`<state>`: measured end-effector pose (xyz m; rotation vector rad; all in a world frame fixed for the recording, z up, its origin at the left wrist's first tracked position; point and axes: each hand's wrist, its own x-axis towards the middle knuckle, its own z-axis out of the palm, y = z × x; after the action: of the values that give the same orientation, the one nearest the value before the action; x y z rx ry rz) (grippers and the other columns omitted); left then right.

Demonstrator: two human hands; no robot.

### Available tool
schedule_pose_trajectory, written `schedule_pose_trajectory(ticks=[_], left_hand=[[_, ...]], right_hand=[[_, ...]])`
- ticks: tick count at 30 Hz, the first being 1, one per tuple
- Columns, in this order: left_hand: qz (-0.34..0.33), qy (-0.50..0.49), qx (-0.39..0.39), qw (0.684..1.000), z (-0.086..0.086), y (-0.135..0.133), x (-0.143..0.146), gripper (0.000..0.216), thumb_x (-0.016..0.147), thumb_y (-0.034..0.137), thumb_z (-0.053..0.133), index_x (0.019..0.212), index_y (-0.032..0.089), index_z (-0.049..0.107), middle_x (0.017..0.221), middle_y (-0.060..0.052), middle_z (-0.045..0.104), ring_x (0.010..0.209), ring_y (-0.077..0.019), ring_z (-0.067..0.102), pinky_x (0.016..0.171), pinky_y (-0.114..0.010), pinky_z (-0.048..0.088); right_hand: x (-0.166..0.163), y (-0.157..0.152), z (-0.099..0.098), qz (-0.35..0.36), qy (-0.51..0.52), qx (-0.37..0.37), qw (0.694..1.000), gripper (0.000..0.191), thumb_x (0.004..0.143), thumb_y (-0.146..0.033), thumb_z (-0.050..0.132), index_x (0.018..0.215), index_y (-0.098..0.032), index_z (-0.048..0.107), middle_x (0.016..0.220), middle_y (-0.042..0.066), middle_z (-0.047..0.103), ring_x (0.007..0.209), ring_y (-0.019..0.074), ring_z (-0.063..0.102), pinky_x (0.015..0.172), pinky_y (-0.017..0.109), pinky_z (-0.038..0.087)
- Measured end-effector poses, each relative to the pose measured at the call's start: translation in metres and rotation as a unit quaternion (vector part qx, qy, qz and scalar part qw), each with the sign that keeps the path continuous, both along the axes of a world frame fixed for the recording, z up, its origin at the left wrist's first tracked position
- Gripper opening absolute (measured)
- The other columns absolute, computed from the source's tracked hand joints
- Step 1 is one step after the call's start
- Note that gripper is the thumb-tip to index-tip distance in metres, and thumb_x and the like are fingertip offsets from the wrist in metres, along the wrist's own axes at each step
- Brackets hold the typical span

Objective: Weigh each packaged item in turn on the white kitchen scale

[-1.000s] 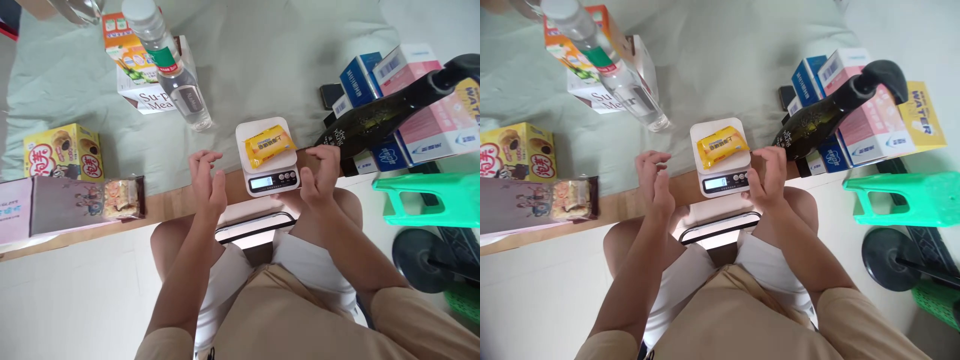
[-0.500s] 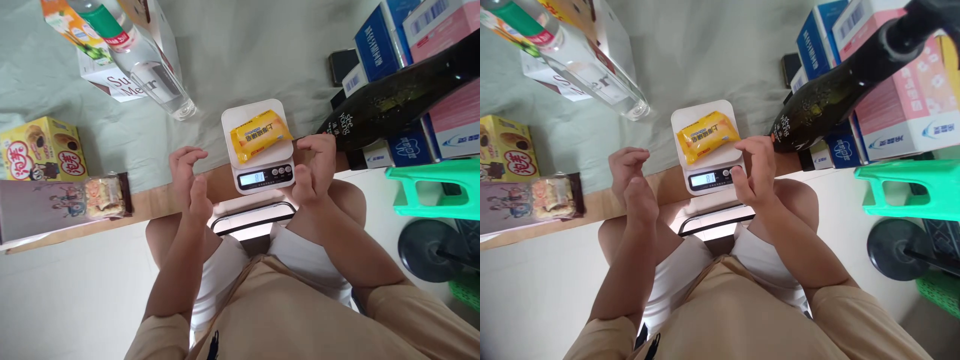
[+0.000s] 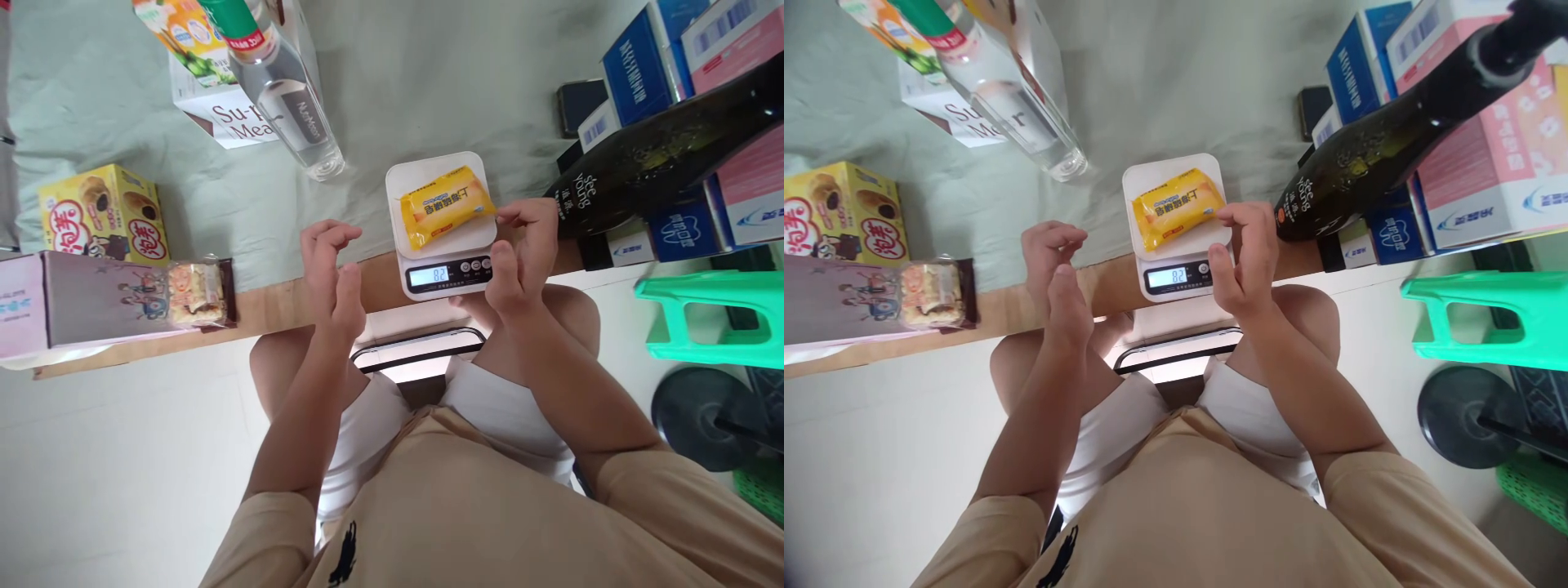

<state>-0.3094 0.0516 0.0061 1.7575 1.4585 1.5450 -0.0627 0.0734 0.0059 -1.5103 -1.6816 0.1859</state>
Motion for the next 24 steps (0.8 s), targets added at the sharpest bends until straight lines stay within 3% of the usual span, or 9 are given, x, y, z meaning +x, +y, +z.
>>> schedule_pose_trajectory(ticks=[8,13,16,19,22,24], left_hand=[[-0.006,-0.008,0.024,1.0,-0.006,0.003,0.001,0.045,0.109,0.063,0.045,0.119,0.027,0.071,0.118,-0.011,0.065,0.115,-0.027,0.064,0.096,-0.047,0.058],[-0.017,-0.019,0.025,0.999,-0.007,0.008,0.002,0.045,0.108,0.064,0.048,0.117,0.026,0.072,0.114,-0.012,0.066,0.112,-0.0272,0.066,0.094,-0.048,0.061],[-0.023,-0.025,0.031,0.999,-0.008,0.01,-0.001,0.045,0.108,0.063,0.049,0.118,0.026,0.072,0.115,-0.011,0.066,0.111,-0.0265,0.067,0.093,-0.047,0.061],[-0.023,-0.032,0.033,0.999,-0.009,0.012,-0.003,0.045,0.108,0.063,0.049,0.119,0.026,0.071,0.115,-0.01,0.067,0.111,-0.0257,0.066,0.094,-0.044,0.06],[-0.022,-0.041,0.041,0.998,-0.01,0.011,-0.005,0.046,0.108,0.064,0.049,0.119,0.025,0.071,0.115,-0.009,0.067,0.111,-0.025,0.066,0.095,-0.043,0.058],[-0.023,-0.046,0.046,0.998,-0.011,0.011,-0.007,0.047,0.108,0.064,0.05,0.12,0.025,0.071,0.115,-0.01,0.067,0.111,-0.0251,0.066,0.095,-0.044,0.058]], right_hand=[[0.001,0.0,-0.002,0.04,0.072,0.057,0.995,0.043,0.099,-0.064,0.035,0.116,-0.031,0.057,0.105,0.009,0.059,0.102,0.0272,0.064,0.097,0.052,0.057],[0.004,-0.001,-0.001,0.04,0.061,0.063,0.995,0.039,0.099,-0.059,0.043,0.118,-0.029,0.057,0.106,0.011,0.062,0.102,0.027,0.063,0.097,0.05,0.059],[0.01,0.009,0.014,0.07,-0.002,0.076,0.995,0.033,0.095,-0.051,0.053,0.118,-0.028,0.06,0.111,0.013,0.067,0.109,0.0296,0.065,0.101,0.054,0.06],[0.014,0.032,0.042,0.174,-0.141,-0.014,0.974,0.042,0.089,-0.033,0.062,0.131,-0.03,0.064,0.135,0.011,0.069,0.13,0.0332,0.065,0.115,0.062,0.056],[0.01,0.059,0.066,0.251,-0.246,-0.12,0.929,0.065,0.077,-0.022,0.07,0.141,-0.033,0.063,0.16,0.008,0.059,0.149,0.04,0.056,0.125,0.07,0.048],[0.004,0.075,0.078,0.283,-0.295,-0.165,0.897,0.071,0.073,-0.019,0.073,0.142,-0.032,0.063,0.164,0.007,0.057,0.153,0.0416,0.052,0.128,0.07,0.045]])
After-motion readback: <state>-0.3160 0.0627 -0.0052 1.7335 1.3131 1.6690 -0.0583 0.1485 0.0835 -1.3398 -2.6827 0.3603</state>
